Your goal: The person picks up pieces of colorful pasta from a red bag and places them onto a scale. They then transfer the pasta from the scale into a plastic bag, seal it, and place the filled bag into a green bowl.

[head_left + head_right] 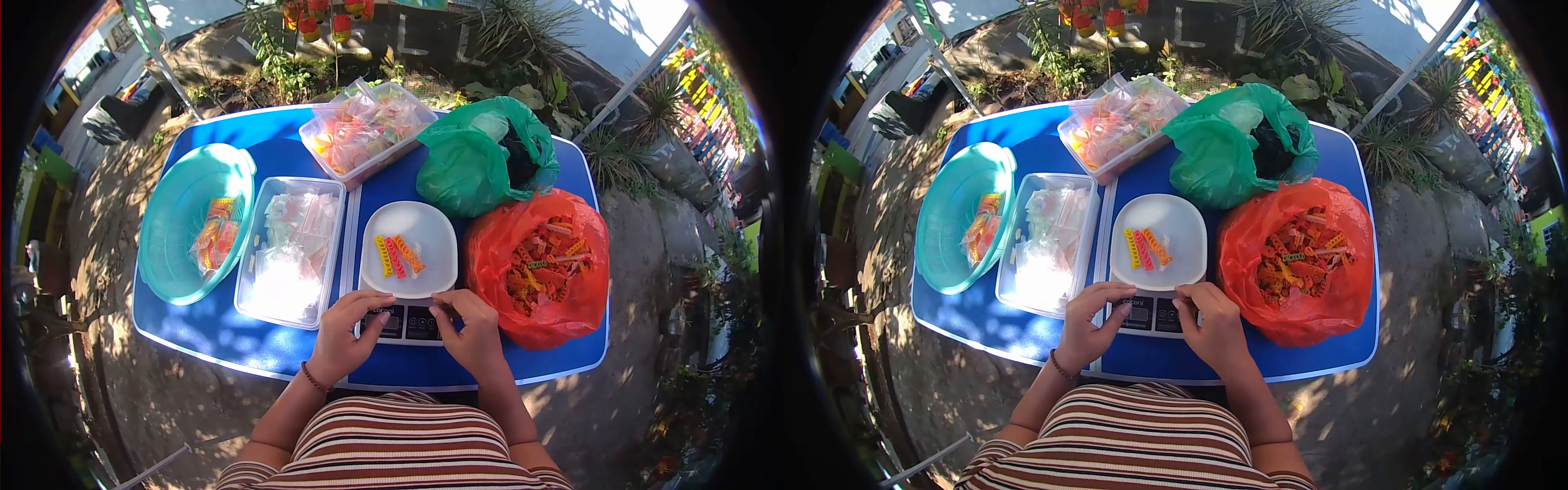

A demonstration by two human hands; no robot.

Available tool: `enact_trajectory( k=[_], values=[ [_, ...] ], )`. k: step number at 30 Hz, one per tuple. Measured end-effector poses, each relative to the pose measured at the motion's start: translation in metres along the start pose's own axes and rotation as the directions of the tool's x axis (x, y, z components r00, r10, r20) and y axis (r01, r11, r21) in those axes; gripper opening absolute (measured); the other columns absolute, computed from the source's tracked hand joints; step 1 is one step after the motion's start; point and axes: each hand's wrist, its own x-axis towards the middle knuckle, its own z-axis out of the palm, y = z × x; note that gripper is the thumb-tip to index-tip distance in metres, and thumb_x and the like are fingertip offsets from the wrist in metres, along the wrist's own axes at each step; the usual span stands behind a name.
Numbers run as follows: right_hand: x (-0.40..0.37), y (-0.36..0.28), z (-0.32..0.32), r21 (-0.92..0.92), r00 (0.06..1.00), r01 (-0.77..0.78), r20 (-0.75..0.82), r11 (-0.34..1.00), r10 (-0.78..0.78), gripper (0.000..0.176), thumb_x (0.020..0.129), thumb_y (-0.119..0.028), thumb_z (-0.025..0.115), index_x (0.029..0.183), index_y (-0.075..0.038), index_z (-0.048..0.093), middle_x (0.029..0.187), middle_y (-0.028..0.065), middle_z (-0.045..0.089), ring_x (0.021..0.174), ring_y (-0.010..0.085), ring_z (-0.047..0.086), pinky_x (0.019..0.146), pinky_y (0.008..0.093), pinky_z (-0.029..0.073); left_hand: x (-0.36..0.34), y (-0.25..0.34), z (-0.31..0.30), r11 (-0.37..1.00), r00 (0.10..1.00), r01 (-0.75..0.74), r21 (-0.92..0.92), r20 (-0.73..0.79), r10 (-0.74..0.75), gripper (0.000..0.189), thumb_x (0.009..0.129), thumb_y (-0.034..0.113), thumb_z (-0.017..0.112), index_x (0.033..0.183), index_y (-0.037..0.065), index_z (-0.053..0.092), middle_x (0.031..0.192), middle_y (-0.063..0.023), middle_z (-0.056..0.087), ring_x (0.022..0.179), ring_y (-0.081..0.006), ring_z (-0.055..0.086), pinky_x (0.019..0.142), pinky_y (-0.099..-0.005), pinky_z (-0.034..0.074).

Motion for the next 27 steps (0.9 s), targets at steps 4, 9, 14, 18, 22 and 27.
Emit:
enact_trajectory(
  k=[4, 9, 14, 18, 22, 27],
  values=[
    [0.000, -0.001, 0.001, 0.010, 1.000, -0.007, 0.013, 1.000, 0.007, 0.016, 0.087, 0.003, 0.073, 0.103, 0.005, 0.070, 0.092, 0.0166, 0.070, 0.079, 0.0266, 0.073, 0.071, 0.0337, 0.058, 0.000, 0.000, 0.001, 1.000, 1.000, -0.014, -0.004, 0.004, 0.014, 0.028, 0.087, -0.004, 0.072, 0.114, 0.002, 0.074, 0.113, -0.0144, 0.074, 0.106, -0.0267, 0.071, 0.092, -0.0346, 0.057],
    [0.000, -0.002, 0.001, 0.005, 1.000, -0.001, 0.021, 1.000, 0.001, 0.017, 0.087, 0.003, 0.074, 0.103, 0.004, 0.070, 0.092, 0.0161, 0.070, 0.079, 0.0257, 0.073, 0.071, 0.0330, 0.058, -0.001, -0.002, 0.000, 1.000, 1.000, -0.010, -0.012, -0.003, 0.010, 0.027, 0.086, -0.004, 0.072, 0.113, 0.002, 0.074, 0.113, -0.0144, 0.074, 0.105, -0.0264, 0.071, 0.091, -0.0344, 0.057],
    [0.003, -0.005, 0.000, -0.008, 0.999, -0.005, 0.034, 1.000, 0.005, 0.016, 0.085, 0.003, 0.075, 0.101, 0.004, 0.071, 0.091, 0.0153, 0.071, 0.080, 0.0239, 0.074, 0.071, 0.0308, 0.057, -0.001, -0.001, -0.001, 1.000, 1.000, -0.008, -0.012, 0.002, 0.008, 0.026, 0.087, -0.004, 0.072, 0.112, 0.002, 0.074, 0.112, -0.0141, 0.074, 0.105, -0.0261, 0.071, 0.092, -0.0345, 0.056],
    [0.010, -0.013, -0.023, -0.053, 0.993, 0.054, -0.101, 0.997, -0.059, 0.014, 0.086, 0.004, 0.074, 0.100, 0.004, 0.072, 0.091, 0.0158, 0.072, 0.081, 0.0234, 0.074, 0.072, 0.0306, 0.057, 0.001, 0.001, 0.000, 0.999, 1.000, 0.001, -0.033, 0.009, -0.001, 0.023, 0.087, -0.002, 0.072, 0.110, 0.001, 0.075, 0.111, -0.0146, 0.074, 0.103, -0.0285, 0.072, 0.091, -0.0354, 0.057],
    [0.024, 0.003, -0.077, -0.228, 0.894, -0.093, -0.448, 0.969, -0.020, 0.012, 0.090, 0.003, 0.070, 0.102, 0.004, 0.072, 0.089, 0.0158, 0.073, 0.081, 0.0237, 0.074, 0.073, 0.0321, 0.057, 0.002, 0.004, 0.001, 1.000, 1.000, -0.004, -0.001, 0.026, 0.004, 0.023, 0.087, -0.002, 0.073, 0.110, 0.002, 0.075, 0.111, -0.0147, 0.074, 0.104, -0.0281, 0.071, 0.091, -0.0354, 0.056],
    [0.045, 0.061, -0.127, -0.515, 0.903, -0.366, -0.397, 0.775, 0.163, 0.016, 0.090, 0.000, 0.066, 0.105, 0.001, 0.072, 0.099, 0.0192, 0.073, 0.087, 0.0322, 0.073, 0.079, 0.0383, 0.057, 0.005, 0.010, 0.008, 1.000, 0.999, -0.003, -0.015, 0.049, 0.004, 0.023, 0.087, -0.001, 0.073, 0.110, 0.003, 0.076, 0.111, -0.0145, 0.074, 0.104, -0.0276, 0.071, 0.091, -0.0347, 0.055]
  ],
)
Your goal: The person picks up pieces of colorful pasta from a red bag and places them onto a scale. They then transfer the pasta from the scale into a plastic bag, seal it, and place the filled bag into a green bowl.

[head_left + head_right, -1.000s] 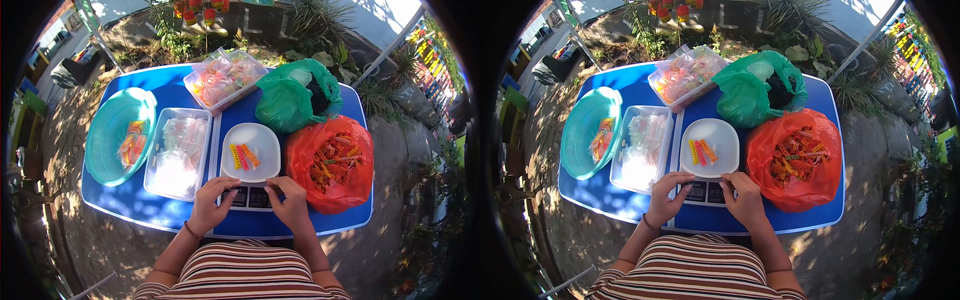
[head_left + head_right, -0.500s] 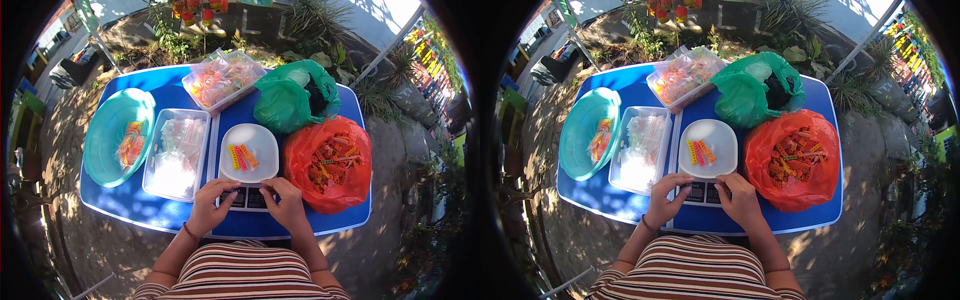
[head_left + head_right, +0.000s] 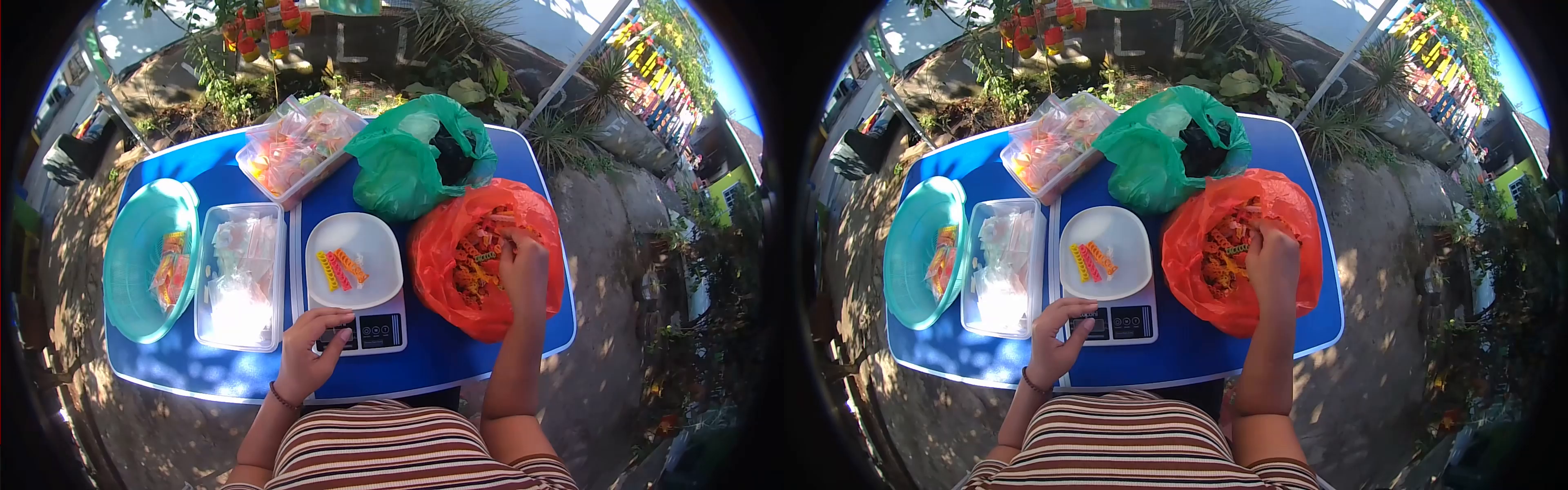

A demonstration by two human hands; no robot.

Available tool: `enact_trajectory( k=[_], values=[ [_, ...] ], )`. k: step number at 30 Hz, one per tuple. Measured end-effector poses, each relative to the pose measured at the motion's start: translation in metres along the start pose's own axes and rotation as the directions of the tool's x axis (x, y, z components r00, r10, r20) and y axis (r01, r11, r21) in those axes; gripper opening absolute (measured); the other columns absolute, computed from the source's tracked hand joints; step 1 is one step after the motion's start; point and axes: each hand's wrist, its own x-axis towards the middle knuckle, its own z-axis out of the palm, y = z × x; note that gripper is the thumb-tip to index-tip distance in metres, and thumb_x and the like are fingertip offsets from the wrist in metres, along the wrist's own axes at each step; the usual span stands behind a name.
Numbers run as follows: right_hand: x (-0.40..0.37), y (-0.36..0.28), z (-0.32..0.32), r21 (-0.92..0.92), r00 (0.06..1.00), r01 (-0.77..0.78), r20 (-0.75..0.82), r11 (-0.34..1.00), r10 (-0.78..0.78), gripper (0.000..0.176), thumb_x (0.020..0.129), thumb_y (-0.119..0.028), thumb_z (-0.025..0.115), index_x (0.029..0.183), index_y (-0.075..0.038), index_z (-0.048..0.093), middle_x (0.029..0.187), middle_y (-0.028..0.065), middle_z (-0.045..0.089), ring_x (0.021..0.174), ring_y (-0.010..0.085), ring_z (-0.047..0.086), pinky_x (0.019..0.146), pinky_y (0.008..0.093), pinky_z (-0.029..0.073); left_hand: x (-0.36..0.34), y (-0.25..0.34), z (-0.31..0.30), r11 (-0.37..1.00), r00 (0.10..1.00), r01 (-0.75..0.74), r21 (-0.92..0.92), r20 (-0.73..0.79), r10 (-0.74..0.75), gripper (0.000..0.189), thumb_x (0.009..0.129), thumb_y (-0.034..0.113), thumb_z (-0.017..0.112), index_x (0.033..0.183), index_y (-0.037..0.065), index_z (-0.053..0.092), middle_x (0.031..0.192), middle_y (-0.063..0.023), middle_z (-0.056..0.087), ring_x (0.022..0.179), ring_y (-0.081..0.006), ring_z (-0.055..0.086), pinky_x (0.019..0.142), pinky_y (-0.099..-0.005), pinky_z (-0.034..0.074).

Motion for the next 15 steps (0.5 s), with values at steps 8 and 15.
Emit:
enact_trajectory(
  k=[8, 15],
  values=[
    [0.010, 0.010, 0.021, 0.002, 0.996, 0.059, 0.066, 0.998, -0.059, 0.015, 0.092, -0.007, 0.065, 0.103, -0.001, 0.072, 0.104, 0.0179, 0.073, 0.099, 0.0371, 0.069, 0.084, 0.0495, 0.055, 0.005, 0.001, 0.009, 1.000, 1.000, 0.011, -0.024, 0.017, -0.011, 0.023, 0.086, -0.002, 0.072, 0.109, 0.002, 0.076, 0.111, -0.0138, 0.075, 0.106, -0.0263, 0.071, 0.095, -0.0354, 0.053],
    [0.013, 0.033, 0.013, 0.182, 0.996, -0.080, -0.016, 0.980, 0.084, 0.015, 0.092, -0.009, 0.066, 0.103, -0.002, 0.073, 0.095, 0.0231, 0.073, 0.082, 0.0396, 0.073, 0.077, 0.0486, 0.057, 0.010, -0.002, 0.013, 1.000, 0.999, -0.010, -0.030, 0.032, 0.011, 0.024, 0.086, -0.002, 0.074, 0.109, 0.003, 0.076, 0.111, -0.0143, 0.074, 0.105, -0.0270, 0.072, 0.091, -0.0347, 0.056]
  ],
)
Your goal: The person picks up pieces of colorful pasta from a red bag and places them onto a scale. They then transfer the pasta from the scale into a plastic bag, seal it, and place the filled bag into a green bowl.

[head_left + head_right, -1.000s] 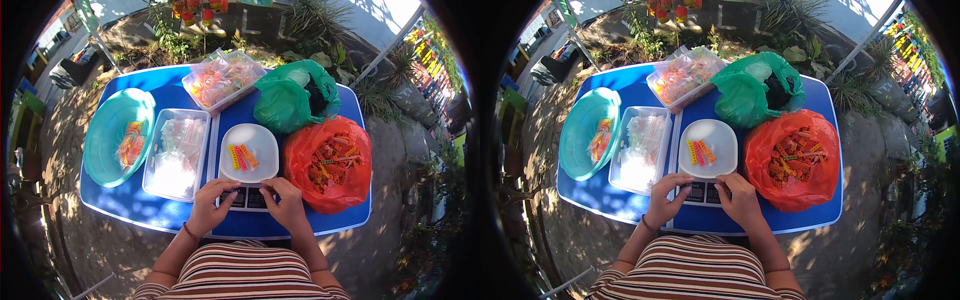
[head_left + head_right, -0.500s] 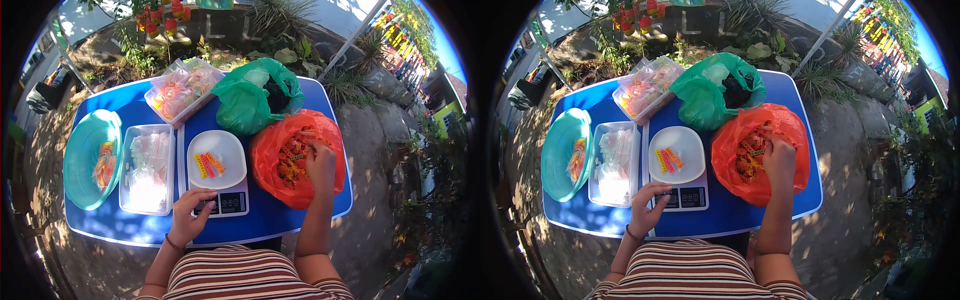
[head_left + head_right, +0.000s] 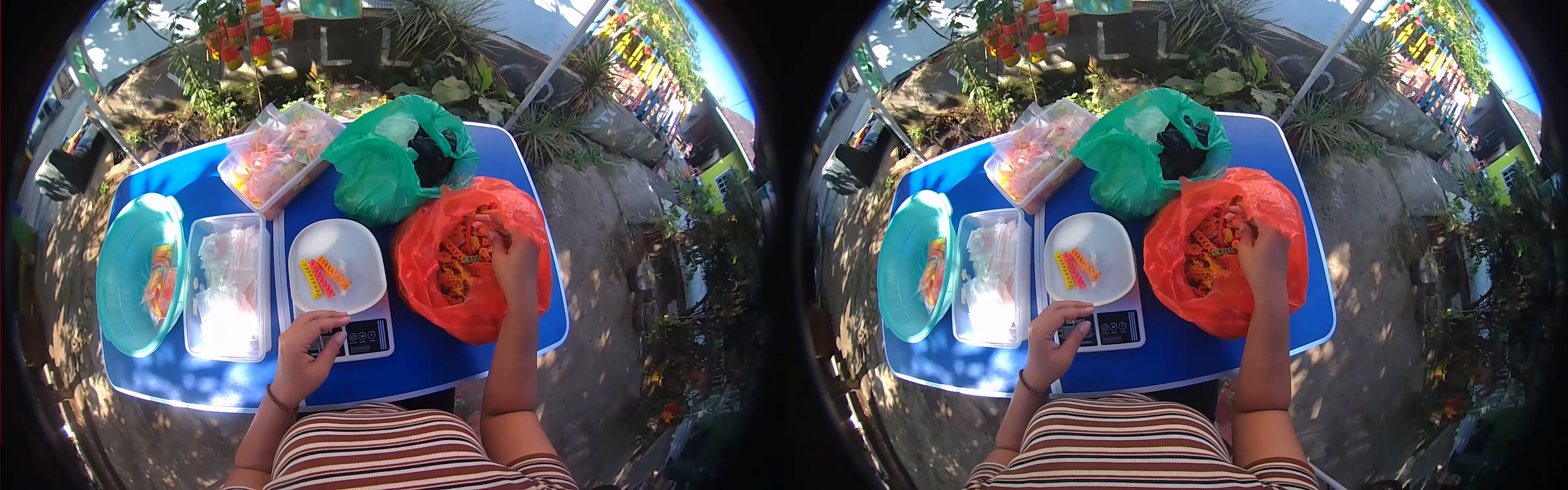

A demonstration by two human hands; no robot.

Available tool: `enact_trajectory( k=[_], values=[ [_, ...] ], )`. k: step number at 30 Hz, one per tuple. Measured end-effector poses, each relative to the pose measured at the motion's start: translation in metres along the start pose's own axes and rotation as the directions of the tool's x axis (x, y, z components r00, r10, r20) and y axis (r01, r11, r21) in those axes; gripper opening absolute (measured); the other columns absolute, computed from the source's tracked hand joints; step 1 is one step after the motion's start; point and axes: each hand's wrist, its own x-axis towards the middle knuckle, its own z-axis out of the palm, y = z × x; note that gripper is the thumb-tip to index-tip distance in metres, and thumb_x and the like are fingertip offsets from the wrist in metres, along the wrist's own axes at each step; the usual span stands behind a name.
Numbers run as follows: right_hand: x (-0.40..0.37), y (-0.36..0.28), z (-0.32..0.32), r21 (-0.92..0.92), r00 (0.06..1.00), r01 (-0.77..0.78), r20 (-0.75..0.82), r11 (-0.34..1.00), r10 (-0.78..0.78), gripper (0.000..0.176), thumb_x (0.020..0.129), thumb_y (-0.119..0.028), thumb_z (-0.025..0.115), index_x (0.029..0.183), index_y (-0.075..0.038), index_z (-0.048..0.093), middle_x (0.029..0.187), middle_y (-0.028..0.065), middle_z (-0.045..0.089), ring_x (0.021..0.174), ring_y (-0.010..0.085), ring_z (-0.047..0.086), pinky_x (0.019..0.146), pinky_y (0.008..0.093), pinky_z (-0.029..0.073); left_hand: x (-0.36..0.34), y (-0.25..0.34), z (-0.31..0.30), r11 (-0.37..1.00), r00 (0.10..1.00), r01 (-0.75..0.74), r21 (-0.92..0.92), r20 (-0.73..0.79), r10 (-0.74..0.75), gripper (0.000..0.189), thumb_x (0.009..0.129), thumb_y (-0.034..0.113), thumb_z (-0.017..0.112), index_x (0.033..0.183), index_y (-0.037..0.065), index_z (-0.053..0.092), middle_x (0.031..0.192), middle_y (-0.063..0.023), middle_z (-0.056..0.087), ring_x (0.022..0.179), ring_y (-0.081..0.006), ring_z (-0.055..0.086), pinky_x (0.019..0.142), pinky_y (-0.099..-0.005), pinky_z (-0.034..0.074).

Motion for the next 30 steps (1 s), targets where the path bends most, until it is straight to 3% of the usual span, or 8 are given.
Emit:
enact_trajectory(
  k=[6, 12, 15, 21, 24, 27, 30],
  values=[
    [-0.005, -0.012, 0.009, -0.366, 0.987, 0.080, 0.157, 0.927, -0.023, 0.017, 0.091, -0.014, 0.070, 0.104, -0.004, 0.074, 0.103, 0.0204, 0.070, 0.092, 0.0390, 0.071, 0.080, 0.0487, 0.057, 0.000, 0.003, 0.003, 1.000, 1.000, 0.006, -0.024, 0.025, -0.006, 0.024, 0.086, -0.002, 0.073, 0.109, 0.002, 0.075, 0.112, -0.0138, 0.074, 0.106, -0.0269, 0.071, 0.095, -0.0354, 0.054],
    [-0.006, -0.011, 0.013, -0.284, 0.991, 0.069, 0.128, 0.956, -0.033, 0.020, 0.088, -0.012, 0.071, 0.107, -0.006, 0.074, 0.103, 0.0184, 0.067, 0.098, 0.0381, 0.068, 0.084, 0.0474, 0.056, -0.002, -0.001, 0.001, 1.000, 1.000, -0.005, -0.001, 0.025, 0.005, 0.025, 0.086, -0.001, 0.073, 0.110, 0.002, 0.075, 0.112, -0.0144, 0.074, 0.106, -0.0270, 0.071, 0.094, -0.0355, 0.054],
    [-0.005, -0.006, 0.017, -0.286, 0.980, 0.184, 0.126, 0.940, -0.153, 0.024, 0.086, -0.009, 0.071, 0.110, -0.007, 0.074, 0.104, 0.0186, 0.066, 0.097, 0.0379, 0.067, 0.086, 0.0471, 0.055, -0.002, -0.001, 0.001, 1.000, 1.000, 0.004, -0.019, 0.024, -0.004, 0.024, 0.086, 0.000, 0.075, 0.110, 0.004, 0.076, 0.112, -0.0129, 0.074, 0.106, -0.0268, 0.071, 0.093, -0.0358, 0.055],
    [-0.006, -0.009, 0.017, -0.317, 0.979, 0.201, 0.108, 0.927, -0.175, 0.021, 0.086, -0.004, 0.071, 0.106, -0.005, 0.075, 0.098, 0.0178, 0.069, 0.092, 0.0379, 0.068, 0.084, 0.0445, 0.056, -0.006, -0.001, 0.000, 0.999, 1.000, 0.005, -0.034, 0.021, -0.004, 0.023, 0.087, 0.001, 0.075, 0.110, 0.004, 0.076, 0.112, -0.0127, 0.074, 0.106, -0.0275, 0.071, 0.094, -0.0362, 0.054],
    [-0.015, -0.022, 0.009, 0.042, 1.000, 0.023, -0.005, 0.999, -0.023, 0.016, 0.088, -0.005, 0.073, 0.104, -0.003, 0.076, 0.091, 0.0145, 0.074, 0.082, 0.0300, 0.073, 0.078, 0.0382, 0.057, -0.009, -0.002, -0.005, 1.000, 1.000, 0.002, 0.010, 0.025, -0.003, 0.024, 0.087, -0.001, 0.073, 0.111, 0.003, 0.075, 0.114, -0.0133, 0.074, 0.107, -0.0260, 0.071, 0.095, -0.0348, 0.054],
    [-0.030, -0.064, -0.001, 0.314, 0.999, 0.030, -0.049, 0.949, -0.016, 0.015, 0.091, -0.008, 0.075, 0.104, 0.001, 0.075, 0.087, 0.0106, 0.077, 0.077, 0.0179, 0.074, 0.073, 0.0301, 0.057, -0.010, -0.005, -0.008, 1.000, 1.000, 0.013, 0.007, 0.014, -0.013, 0.024, 0.087, -0.001, 0.073, 0.111, 0.003, 0.075, 0.114, -0.0131, 0.074, 0.107, -0.0257, 0.071, 0.095, -0.0348, 0.054],
    [-0.030, -0.073, 0.005, 0.564, 0.994, -0.093, 0.101, 0.820, 0.043, 0.017, 0.092, -0.008, 0.076, 0.105, 0.002, 0.075, 0.089, 0.0084, 0.077, 0.081, 0.0098, 0.071, 0.072, 0.0259, 0.056, -0.009, -0.004, -0.010, 1.000, 1.000, -0.003, -0.002, 0.004, 0.003, 0.024, 0.087, -0.001, 0.073, 0.111, 0.003, 0.075, 0.113, -0.0130, 0.074, 0.107, -0.0256, 0.071, 0.094, -0.0350, 0.054]
  ],
)
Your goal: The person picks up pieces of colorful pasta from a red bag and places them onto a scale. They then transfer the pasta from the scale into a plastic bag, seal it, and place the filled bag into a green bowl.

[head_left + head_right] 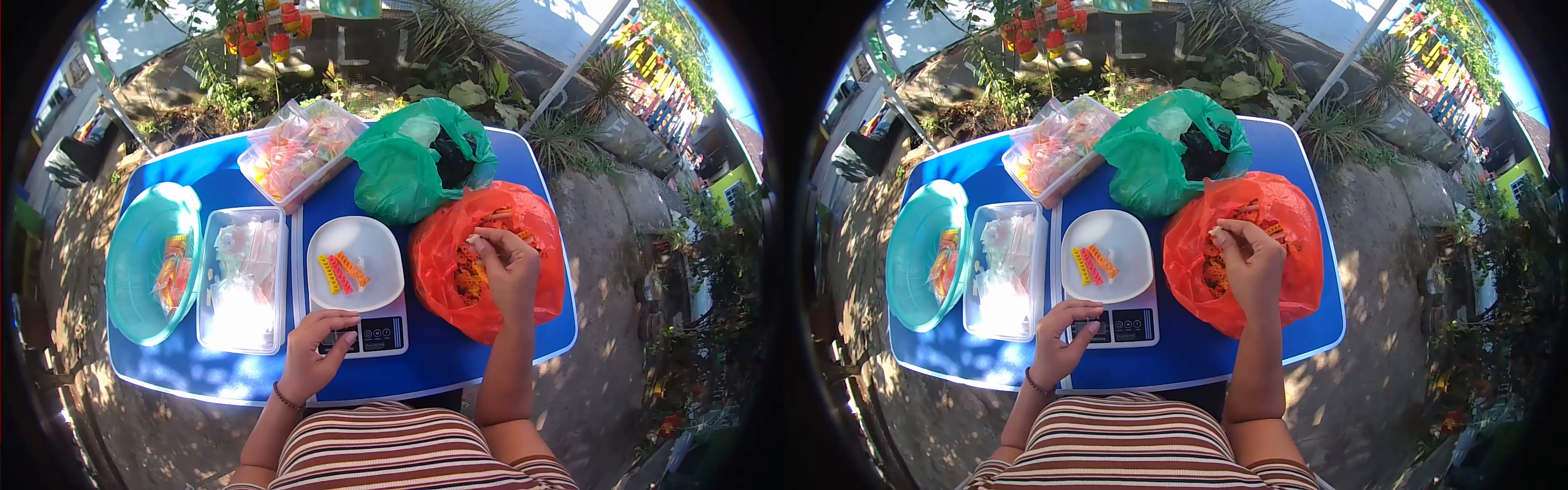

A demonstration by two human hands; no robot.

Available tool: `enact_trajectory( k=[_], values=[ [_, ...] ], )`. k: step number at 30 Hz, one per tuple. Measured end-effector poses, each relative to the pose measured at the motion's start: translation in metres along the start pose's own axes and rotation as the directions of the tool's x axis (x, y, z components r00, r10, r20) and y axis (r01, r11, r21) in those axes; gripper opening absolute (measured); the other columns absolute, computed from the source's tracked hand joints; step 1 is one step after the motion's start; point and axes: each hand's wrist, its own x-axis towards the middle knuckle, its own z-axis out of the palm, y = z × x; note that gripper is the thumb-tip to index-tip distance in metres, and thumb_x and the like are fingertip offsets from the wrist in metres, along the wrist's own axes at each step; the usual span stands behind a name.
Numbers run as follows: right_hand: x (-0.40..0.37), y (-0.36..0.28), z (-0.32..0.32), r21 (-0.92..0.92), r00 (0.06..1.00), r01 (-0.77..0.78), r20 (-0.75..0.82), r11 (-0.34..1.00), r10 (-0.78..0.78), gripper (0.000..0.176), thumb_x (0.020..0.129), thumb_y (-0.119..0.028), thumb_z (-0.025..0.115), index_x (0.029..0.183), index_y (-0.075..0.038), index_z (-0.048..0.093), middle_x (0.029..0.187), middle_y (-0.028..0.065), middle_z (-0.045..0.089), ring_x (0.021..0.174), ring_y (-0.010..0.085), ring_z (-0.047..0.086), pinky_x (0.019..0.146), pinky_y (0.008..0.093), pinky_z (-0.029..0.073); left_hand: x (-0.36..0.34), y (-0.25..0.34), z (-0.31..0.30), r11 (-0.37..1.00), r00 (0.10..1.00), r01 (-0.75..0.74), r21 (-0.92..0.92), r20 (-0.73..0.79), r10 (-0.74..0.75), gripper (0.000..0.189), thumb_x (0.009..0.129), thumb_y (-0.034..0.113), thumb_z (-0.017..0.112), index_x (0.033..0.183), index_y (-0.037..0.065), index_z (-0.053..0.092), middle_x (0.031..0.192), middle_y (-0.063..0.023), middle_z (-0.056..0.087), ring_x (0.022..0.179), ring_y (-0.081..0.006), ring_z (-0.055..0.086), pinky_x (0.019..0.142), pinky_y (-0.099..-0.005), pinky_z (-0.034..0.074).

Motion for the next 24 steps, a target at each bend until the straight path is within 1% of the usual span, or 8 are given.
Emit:
enact_trajectory(
  k=[3, 6, 9, 12, 15, 18, 21, 24],
  values=[
    [0.000, -0.005, 0.018, 0.279, 0.968, -0.122, 0.245, 0.952, 0.052, 0.017, 0.093, -0.007, 0.074, 0.106, 0.003, 0.075, 0.089, 0.0089, 0.076, 0.081, 0.0093, 0.071, 0.073, 0.0250, 0.056, -0.001, 0.001, -0.002, 1.000, 1.000, -0.002, -0.014, -0.012, 0.002, 0.023, 0.087, 0.000, 0.073, 0.110, 0.003, 0.075, 0.113, -0.0129, 0.074, 0.106, -0.0258, 0.071, 0.094, -0.0353, 0.054],
    [-0.009, -0.015, 0.055, -0.043, 0.925, 0.089, 0.373, 0.995, -0.066, 0.016, 0.094, -0.004, 0.072, 0.108, 0.004, 0.075, 0.089, 0.0085, 0.077, 0.077, 0.0107, 0.070, 0.070, 0.0260, 0.055, -0.003, 0.000, -0.005, 1.000, 1.000, -0.004, 0.011, -0.020, 0.004, 0.024, 0.086, 0.000, 0.075, 0.110, 0.004, 0.076, 0.114, -0.0124, 0.075, 0.106, -0.0276, 0.071, 0.093, -0.0362, 0.055],
    [-0.010, -0.010, 0.088, -0.200, 0.865, 0.291, 0.474, 0.936, -0.167, 0.019, 0.091, -0.006, 0.073, 0.106, 0.005, 0.075, 0.088, 0.0155, 0.076, 0.075, 0.0183, 0.072, 0.070, 0.0305, 0.056, -0.006, -0.002, -0.009, 1.000, 1.000, 0.015, 0.002, -0.022, -0.015, 0.024, 0.087, 0.002, 0.075, 0.111, 0.004, 0.076, 0.114, -0.0124, 0.075, 0.106, -0.0274, 0.070, 0.093, -0.0362, 0.055],
    [-0.005, 0.004, 0.109, -0.222, 0.851, 0.375, 0.467, 0.900, -0.240, 0.022, 0.088, -0.008, 0.075, 0.106, 0.005, 0.075, 0.090, 0.0215, 0.074, 0.074, 0.0269, 0.073, 0.071, 0.0344, 0.056, -0.010, -0.002, -0.013, 0.999, 0.999, 0.033, -0.009, -0.032, -0.034, 0.024, 0.087, 0.001, 0.074, 0.111, 0.004, 0.075, 0.114, -0.0127, 0.074, 0.107, -0.0264, 0.070, 0.094, -0.0360, 0.054],
    [-0.004, 0.003, 0.109, -0.302, 0.838, 0.405, 0.500, 0.863, -0.219, 0.022, 0.089, -0.006, 0.074, 0.106, 0.006, 0.075, 0.092, 0.0227, 0.074, 0.075, 0.0320, 0.072, 0.072, 0.0354, 0.057, -0.012, -0.002, -0.017, 0.999, 0.999, 0.035, 0.004, -0.041, -0.034, 0.024, 0.087, 0.000, 0.074, 0.111, 0.004, 0.075, 0.115, -0.0130, 0.074, 0.108, -0.0256, 0.070, 0.095, -0.0356, 0.054],
    [-0.003, -0.008, 0.098, -0.304, 0.850, 0.424, 0.459, 0.853, -0.259, 0.021, 0.089, -0.005, 0.073, 0.107, 0.006, 0.074, 0.092, 0.0216, 0.075, 0.075, 0.0284, 0.073, 0.072, 0.0344, 0.057, -0.011, -0.003, -0.019, 0.999, 0.999, 0.026, 0.019, -0.044, -0.026, 0.024, 0.088, 0.000, 0.074, 0.111, 0.004, 0.075, 0.115, -0.0128, 0.074, 0.108, -0.0252, 0.070, 0.095, -0.0353, 0.054],
    [-0.010, -0.031, 0.081, -0.234, 0.913, 0.292, 0.359, 0.927, -0.196, 0.019, 0.089, -0.004, 0.074, 0.105, 0.006, 0.075, 0.088, 0.0177, 0.075, 0.075, 0.0226, 0.073, 0.071, 0.0317, 0.056, -0.009, -0.002, -0.018, 1.000, 0.999, 0.027, 0.005, -0.043, -0.026, 0.024, 0.087, 0.000, 0.074, 0.111, 0.004, 0.075, 0.115, -0.0127, 0.074, 0.108, -0.0250, 0.070, 0.094, -0.0350, 0.055],
    [-0.024, -0.043, 0.061, -0.148, 0.912, 0.270, 0.355, 0.951, -0.204, 0.017, 0.089, -0.003, 0.074, 0.104, 0.004, 0.076, 0.084, 0.0136, 0.074, 0.075, 0.0177, 0.072, 0.070, 0.0290, 0.055, -0.006, -0.001, -0.017, 1.000, 1.000, 0.017, -0.010, -0.026, -0.017, 0.025, 0.087, 0.001, 0.075, 0.111, 0.004, 0.075, 0.115, -0.0127, 0.074, 0.108, -0.0248, 0.070, 0.094, -0.0349, 0.055]
  ],
)
